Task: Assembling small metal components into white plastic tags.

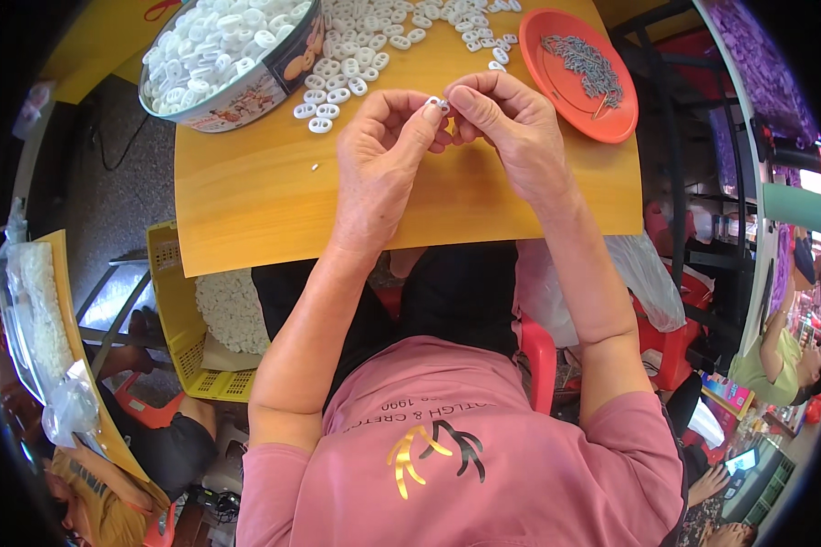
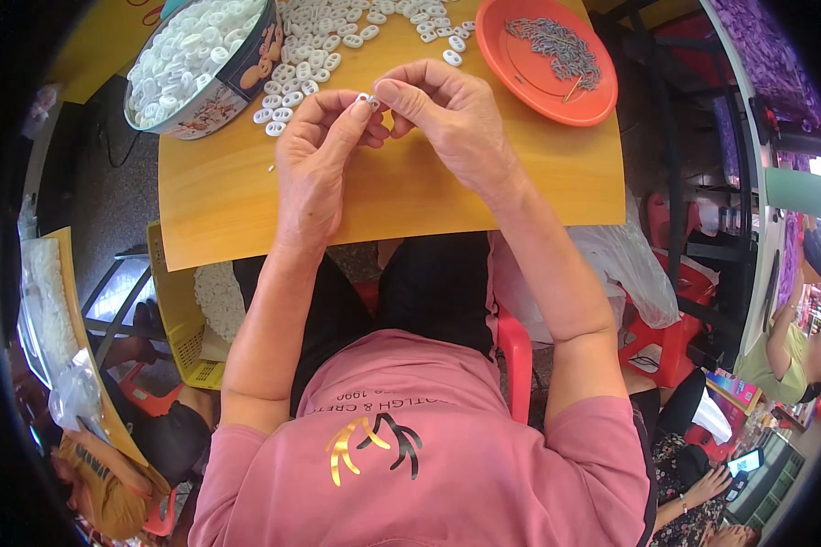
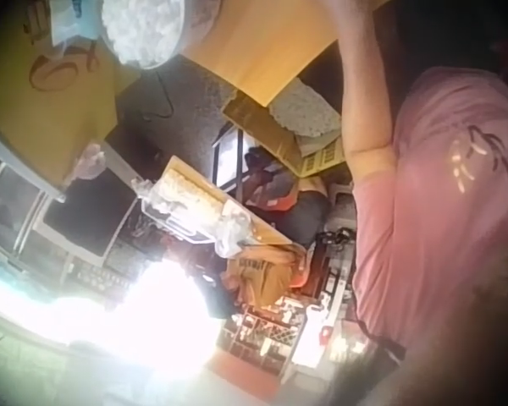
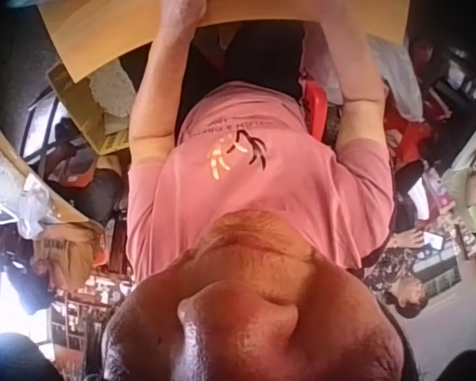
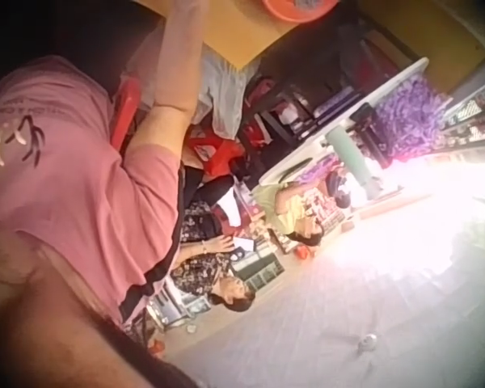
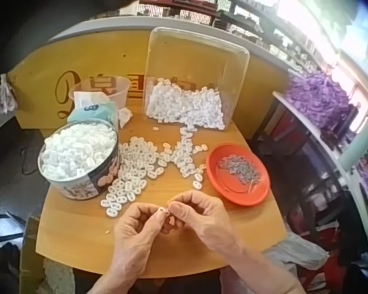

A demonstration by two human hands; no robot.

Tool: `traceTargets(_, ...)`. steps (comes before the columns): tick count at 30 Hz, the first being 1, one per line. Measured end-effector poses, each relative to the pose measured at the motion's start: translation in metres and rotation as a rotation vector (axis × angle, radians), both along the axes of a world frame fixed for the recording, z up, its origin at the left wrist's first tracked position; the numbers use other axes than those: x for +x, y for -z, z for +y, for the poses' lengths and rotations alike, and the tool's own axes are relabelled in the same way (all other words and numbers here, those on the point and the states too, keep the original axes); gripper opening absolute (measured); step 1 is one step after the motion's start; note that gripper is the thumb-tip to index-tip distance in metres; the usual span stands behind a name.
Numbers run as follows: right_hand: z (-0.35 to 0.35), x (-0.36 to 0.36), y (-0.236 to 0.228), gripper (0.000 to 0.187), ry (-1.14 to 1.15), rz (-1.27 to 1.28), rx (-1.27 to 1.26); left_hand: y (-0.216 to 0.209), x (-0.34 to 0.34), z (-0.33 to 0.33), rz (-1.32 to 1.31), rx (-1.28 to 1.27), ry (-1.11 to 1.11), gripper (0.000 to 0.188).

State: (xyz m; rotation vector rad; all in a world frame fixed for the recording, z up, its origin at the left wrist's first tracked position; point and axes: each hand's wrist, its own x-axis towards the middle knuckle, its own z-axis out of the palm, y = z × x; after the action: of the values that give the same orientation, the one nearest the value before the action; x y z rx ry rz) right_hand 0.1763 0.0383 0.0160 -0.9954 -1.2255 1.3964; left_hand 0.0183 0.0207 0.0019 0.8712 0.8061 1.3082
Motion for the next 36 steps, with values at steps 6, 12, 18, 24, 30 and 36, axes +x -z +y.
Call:
traceTargets(6, 0.001, 0.002, 0.001, 0.020, -0.005, -0.018, 0.009, 0.000, -0.001, -0.001, 0.033, 0.009, 0.023, 0.017)
traceTargets(12, 0.000, 0.000, -0.010, 0.016, -0.006, -0.181, 0.067, 0.001, 0.000, -0.001, 0.050, 0.033, 0.011, 0.017)
traceTargets(18, 0.000, -0.001, -0.001, 0.017, 0.034, -0.275, 0.165, 0.003, 0.002, 0.001, 0.055, 0.015, -0.005, 0.015)
traceTargets(24, -0.006, -0.007, 0.005, 0.013, 0.102, -0.235, 0.142, 0.005, 0.003, -0.001, 0.098, 0.030, -0.025, 0.013)
traceTargets(30, 0.001, 0.006, -0.005, 0.011, 0.162, -0.613, 0.592, 0.001, 0.004, -0.001, 0.097, 0.016, 0.008, 0.013)
traceTargets(36, -0.003, -0.001, -0.009, 0.009, 0.164, -0.711, 0.798, -0.004, -0.001, -0.006, 0.134, 0.003, 0.029, 0.016)
